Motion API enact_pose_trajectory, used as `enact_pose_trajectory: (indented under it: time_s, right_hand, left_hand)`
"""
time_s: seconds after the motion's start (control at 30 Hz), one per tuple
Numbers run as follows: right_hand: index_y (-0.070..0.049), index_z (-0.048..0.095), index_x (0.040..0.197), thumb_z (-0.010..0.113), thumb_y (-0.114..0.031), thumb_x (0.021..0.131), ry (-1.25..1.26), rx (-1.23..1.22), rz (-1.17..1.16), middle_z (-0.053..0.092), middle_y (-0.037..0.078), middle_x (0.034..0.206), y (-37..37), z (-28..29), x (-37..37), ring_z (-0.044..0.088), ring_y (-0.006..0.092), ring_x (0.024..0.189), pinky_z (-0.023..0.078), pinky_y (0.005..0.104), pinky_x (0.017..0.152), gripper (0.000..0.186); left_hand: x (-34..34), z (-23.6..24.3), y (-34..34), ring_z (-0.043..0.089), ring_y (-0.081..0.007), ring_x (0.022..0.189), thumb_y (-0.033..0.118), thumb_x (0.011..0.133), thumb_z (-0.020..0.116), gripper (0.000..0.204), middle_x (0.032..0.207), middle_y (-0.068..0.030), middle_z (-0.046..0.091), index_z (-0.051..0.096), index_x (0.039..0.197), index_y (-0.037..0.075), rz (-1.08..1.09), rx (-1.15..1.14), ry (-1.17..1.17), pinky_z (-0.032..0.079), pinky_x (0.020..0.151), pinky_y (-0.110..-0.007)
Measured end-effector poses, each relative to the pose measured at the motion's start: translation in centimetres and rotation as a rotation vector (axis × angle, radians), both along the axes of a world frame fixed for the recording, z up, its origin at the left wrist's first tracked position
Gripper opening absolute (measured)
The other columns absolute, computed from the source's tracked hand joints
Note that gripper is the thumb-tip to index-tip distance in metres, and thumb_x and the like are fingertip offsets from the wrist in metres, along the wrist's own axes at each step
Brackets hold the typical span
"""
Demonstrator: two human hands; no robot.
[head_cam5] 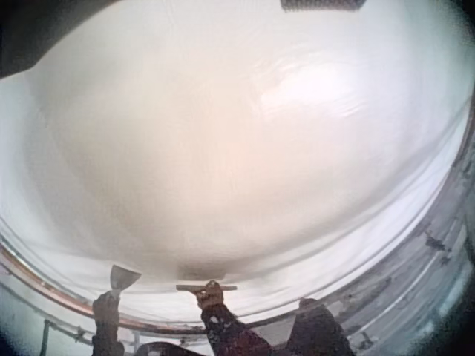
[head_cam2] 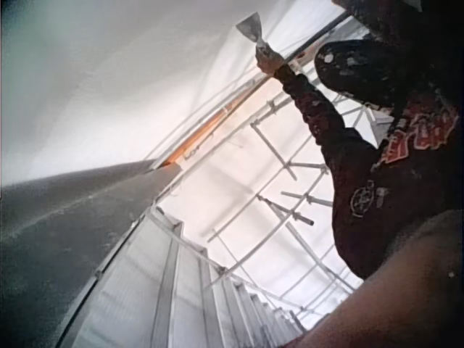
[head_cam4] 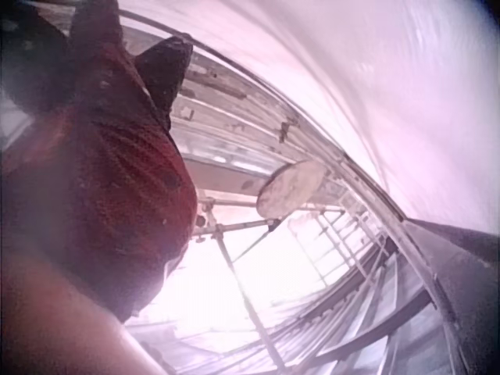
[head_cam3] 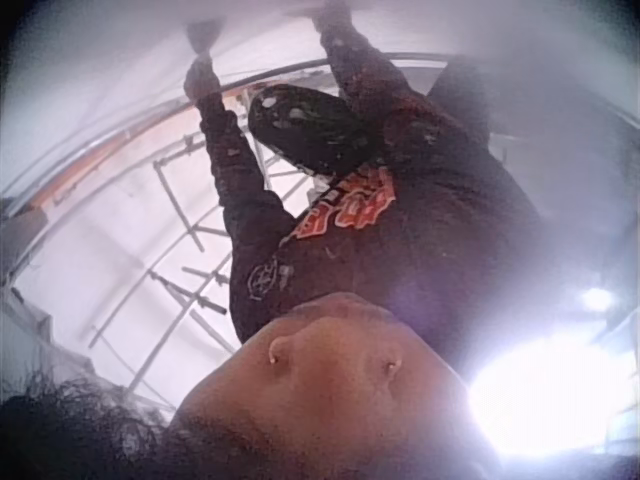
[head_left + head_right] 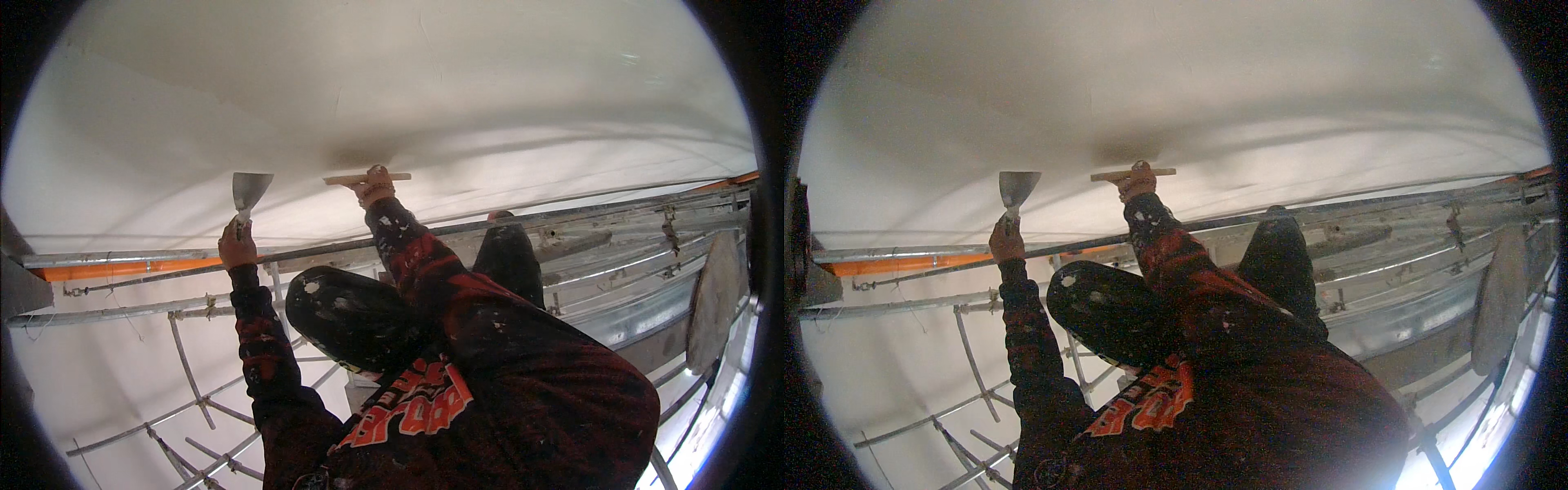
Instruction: The person stands on scaffolding and applies plaster to a white ceiling using a hawk and trowel. They repeatedly scoop plaster from the hawk and spread it onto the ceiling surface in smooth strokes, working on different sections of the overhead area.
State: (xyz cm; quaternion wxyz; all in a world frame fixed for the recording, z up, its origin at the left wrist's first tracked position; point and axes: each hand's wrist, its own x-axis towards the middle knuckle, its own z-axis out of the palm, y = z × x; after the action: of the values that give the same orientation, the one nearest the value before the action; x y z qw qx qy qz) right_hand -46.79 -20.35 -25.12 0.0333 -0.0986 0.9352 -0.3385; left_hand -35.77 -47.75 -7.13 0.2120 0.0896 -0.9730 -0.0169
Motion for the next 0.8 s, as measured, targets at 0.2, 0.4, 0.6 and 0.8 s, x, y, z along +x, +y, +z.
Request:
enact_pose_trajectory:
  time_s: [0.2, 0.4, 0.6, 0.8]
  right_hand:
    - [-0.023, 0.055, 0.126, 0.048, -0.059, 0.086, -0.200, -0.233, -0.186, 0.059, 0.009, 0.120, -3.1, -2.3, -2.6, 0.050, 0.0221, 0.116, 0.034, 0.0386, 0.102, 0.054]
    - [-0.017, 0.055, 0.123, 0.070, -0.054, 0.074, -0.077, -0.322, -0.295, 0.061, 0.006, 0.118, -1.0, -1.3, -1.9, 0.055, 0.0218, 0.111, 0.042, 0.0352, 0.097, 0.063]
    - [-0.001, 0.045, 0.116, 0.076, -0.033, 0.075, -0.136, -1.138, -0.446, 0.054, 0.011, 0.117, 5.6, 0.0, -3.2, 0.054, 0.0238, 0.110, 0.048, 0.0367, 0.094, 0.061]
    - [0.004, 0.044, 0.115, 0.075, -0.024, 0.075, -0.138, -1.469, -0.512, 0.052, 0.015, 0.114, 16.4, 8.3, -1.4, 0.055, 0.0246, 0.104, 0.051, 0.0368, 0.087, 0.057]
  left_hand:
    - [-2.1, 0.2, 1.2, 0.063, -0.0353, 0.093, 0.031, 0.083, 0.065, 0.037, 0.103, -0.0165, 0.066, 0.064, 0.109, 0.004, -0.025, -0.035, 0.001, 0.050, 0.081, -0.044]
    - [-1.0, 0.4, 1.1, 0.063, -0.0340, 0.094, 0.030, 0.085, 0.064, 0.036, 0.102, -0.0161, 0.066, 0.063, 0.110, 0.004, 0.049, 0.070, -0.070, 0.050, 0.082, -0.042]
    - [-2.4, 1.0, 0.4, 0.063, -0.0339, 0.094, 0.031, 0.085, 0.063, 0.036, 0.102, -0.0163, 0.066, 0.063, 0.110, 0.005, -0.074, 0.007, -0.056, 0.049, 0.082, -0.042]
    - [-1.5, 0.5, -0.4, 0.062, -0.0343, 0.096, 0.031, 0.087, 0.060, 0.036, 0.104, -0.0165, 0.065, 0.062, 0.111, 0.005, -0.041, 0.025, -0.107, 0.049, 0.083, -0.042]
